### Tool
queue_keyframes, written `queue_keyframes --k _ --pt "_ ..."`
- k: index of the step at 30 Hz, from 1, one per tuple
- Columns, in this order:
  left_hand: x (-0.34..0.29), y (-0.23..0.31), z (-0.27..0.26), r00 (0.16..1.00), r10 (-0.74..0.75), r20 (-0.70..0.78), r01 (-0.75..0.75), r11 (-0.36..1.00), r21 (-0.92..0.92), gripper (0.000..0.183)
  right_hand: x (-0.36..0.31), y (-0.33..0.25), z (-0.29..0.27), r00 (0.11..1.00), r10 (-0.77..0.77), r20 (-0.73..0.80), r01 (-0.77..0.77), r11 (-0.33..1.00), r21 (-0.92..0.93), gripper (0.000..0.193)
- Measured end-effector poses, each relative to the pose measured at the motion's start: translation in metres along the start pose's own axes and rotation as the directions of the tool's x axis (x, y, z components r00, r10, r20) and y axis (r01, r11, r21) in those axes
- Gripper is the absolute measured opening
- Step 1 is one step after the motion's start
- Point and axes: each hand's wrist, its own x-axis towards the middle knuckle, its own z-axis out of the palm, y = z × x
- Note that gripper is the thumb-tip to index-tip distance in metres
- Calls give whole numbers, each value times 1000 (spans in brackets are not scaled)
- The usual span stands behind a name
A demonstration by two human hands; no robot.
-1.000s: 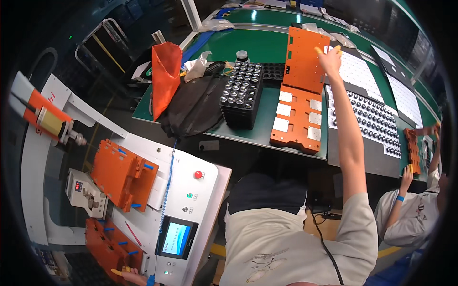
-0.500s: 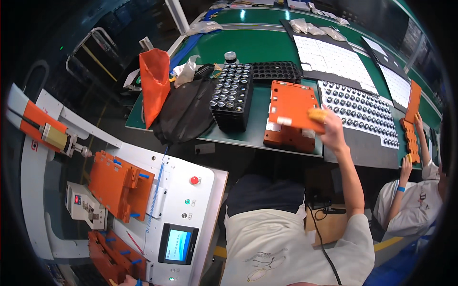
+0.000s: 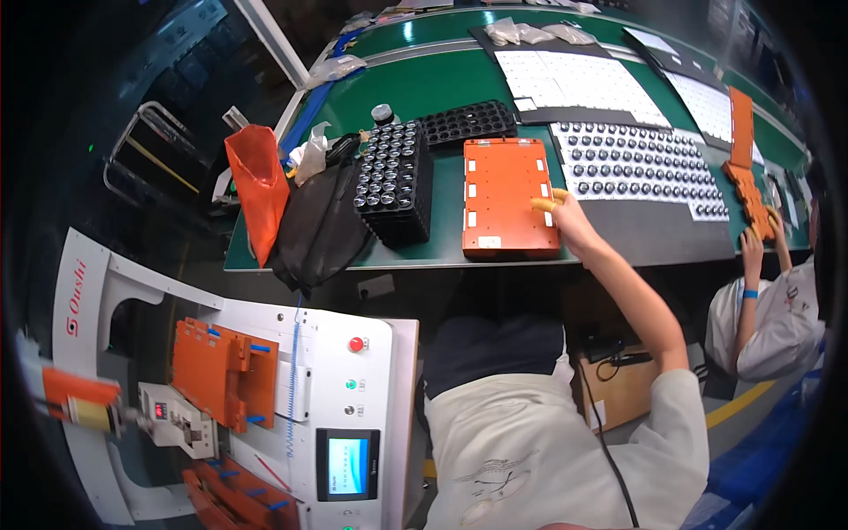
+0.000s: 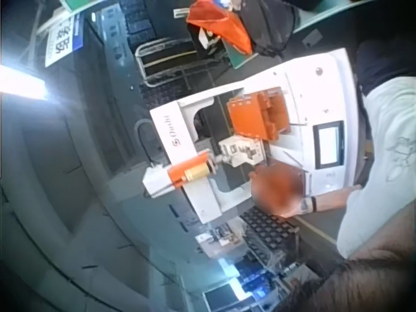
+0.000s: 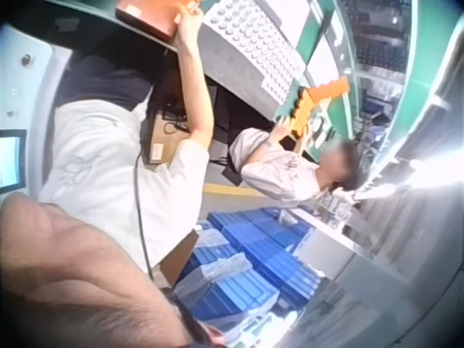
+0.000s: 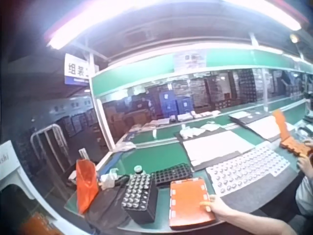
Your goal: The person assembles small electronic components by hand. They pick up small white square modules and black cylindrical parts, placing them into slots on an orange fixture. The person then moves the fixture to a machine, operates it, and returns to the table to continue the assembly process.
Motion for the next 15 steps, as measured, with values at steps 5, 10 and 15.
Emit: queue_keyframes --k 5,10,15 --pt "-9 -4 -26 947 -278 -163 235 942 -240 61 2 -8 -7 988 138 73 -150 970 192 28" --pt "-16 44 -20 989 67 -131 -49 990 133 55 16 -6 -10 929 257 267 -342 870 354 28" --pt "-3 92 -13 958 284 -41 -244 882 403 51 15 27 9 966 99 239 -169 940 295 34"
